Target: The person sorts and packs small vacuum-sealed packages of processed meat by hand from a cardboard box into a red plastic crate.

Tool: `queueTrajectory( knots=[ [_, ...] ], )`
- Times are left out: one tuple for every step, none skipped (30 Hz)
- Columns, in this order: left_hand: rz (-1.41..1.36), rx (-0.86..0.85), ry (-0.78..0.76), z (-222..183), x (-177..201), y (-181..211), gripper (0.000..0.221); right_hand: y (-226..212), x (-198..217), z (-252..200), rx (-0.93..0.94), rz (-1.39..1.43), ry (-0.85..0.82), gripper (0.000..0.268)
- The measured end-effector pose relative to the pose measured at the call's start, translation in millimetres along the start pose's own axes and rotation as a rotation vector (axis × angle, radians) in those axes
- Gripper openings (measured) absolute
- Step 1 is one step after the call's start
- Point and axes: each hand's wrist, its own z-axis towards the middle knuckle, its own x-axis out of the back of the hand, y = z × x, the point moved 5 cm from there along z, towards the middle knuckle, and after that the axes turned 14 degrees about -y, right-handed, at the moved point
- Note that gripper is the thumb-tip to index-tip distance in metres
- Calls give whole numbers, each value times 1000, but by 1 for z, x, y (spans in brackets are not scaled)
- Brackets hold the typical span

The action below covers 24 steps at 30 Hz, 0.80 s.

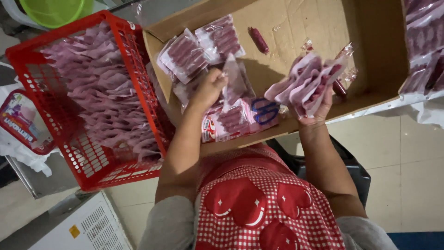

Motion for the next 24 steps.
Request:
queueTrajectory(
  knots=[
    [-373, -181, 118, -30, 16, 26, 25, -3, 9, 2, -65, -61, -64, 25],
    [-746, -361, 237, -62, 33, 49, 14, -4, 18, 4, -129, -121, -129, 26],
    [-751, -363, 246, -63, 33, 56, 14, -9, 25, 7, -137, -124, -133, 26],
    [-910, -456, 257, -65, 35, 63, 9, -10, 32, 9, -190, -160, -135, 28],
    [-1070, -550, 267, -67, 37, 70, 9, -12, 39, 12, -244, -197, -138, 30],
    [-1075, -554, 277, -66, 36, 68, 9, -13, 45, 14, -254, -201, -142, 30],
    [-1114, -606, 252, -65, 34, 69, 8, -12, 52, 15, -329, -256, -143, 34],
    [-1151, -659, 226, -65, 33, 69, 9, -11, 59, 15, -404, -311, -145, 38],
    [-1157, -663, 235, -73, 35, 72, 9, -9, 73, 14, -413, -317, -149, 38],
    [-1081, -637, 231, -81, 37, 75, 5, -10, 89, 14, -385, -460, -110, 48],
    [-1008, -609, 231, -89, 38, 78, 1, -12, 104, 15, -359, -604, -71, 62],
    [-1017, -611, 243, -98, 41, 79, 1, -18, 122, 15, -371, -611, -76, 62],
    [-904, -561, 240, -107, 42, 79, 6, -23, 142, 14, -384, -631, -67, 68],
    [-793, -508, 236, -115, 44, 79, 12, -28, 161, 14, -396, -650, -59, 74],
    [-803, -501, 250, -106, 40, 65, 12, -19, 162, 12, -414, -653, -60, 74],
    [-720, -449, 218, -95, 33, 52, 17, -8, 164, 9, -448, -612, -50, 69],
    [-637, -395, 185, -85, 26, 38, 22, 3, 166, 4, -481, -571, -39, 66],
    [-647, -387, 197, -94, 27, 29, 22, 32, 124, -4, -498, -572, -38, 66],
    [-671, -384, 181, -100, 28, 21, 32, 62, 81, -12, -510, -451, -1, 47],
    [-694, -380, 165, -106, 29, 13, 43, 92, 39, -19, -520, -329, 37, 29],
    [-701, -375, 176, -111, 28, 5, 43, 99, 48, -21, -534, -331, 37, 29],
    [-767, -510, 182, -118, 28, 2, 47, 106, 53, -22, -480, -240, -26, 25],
    [-830, -647, 188, -126, 29, -1, 51, 111, 59, -22, -425, -149, -87, 27],
    [-836, -643, 200, -125, 23, -19, 51, 119, 51, -26, -439, -150, -85, 27]
  ],
)
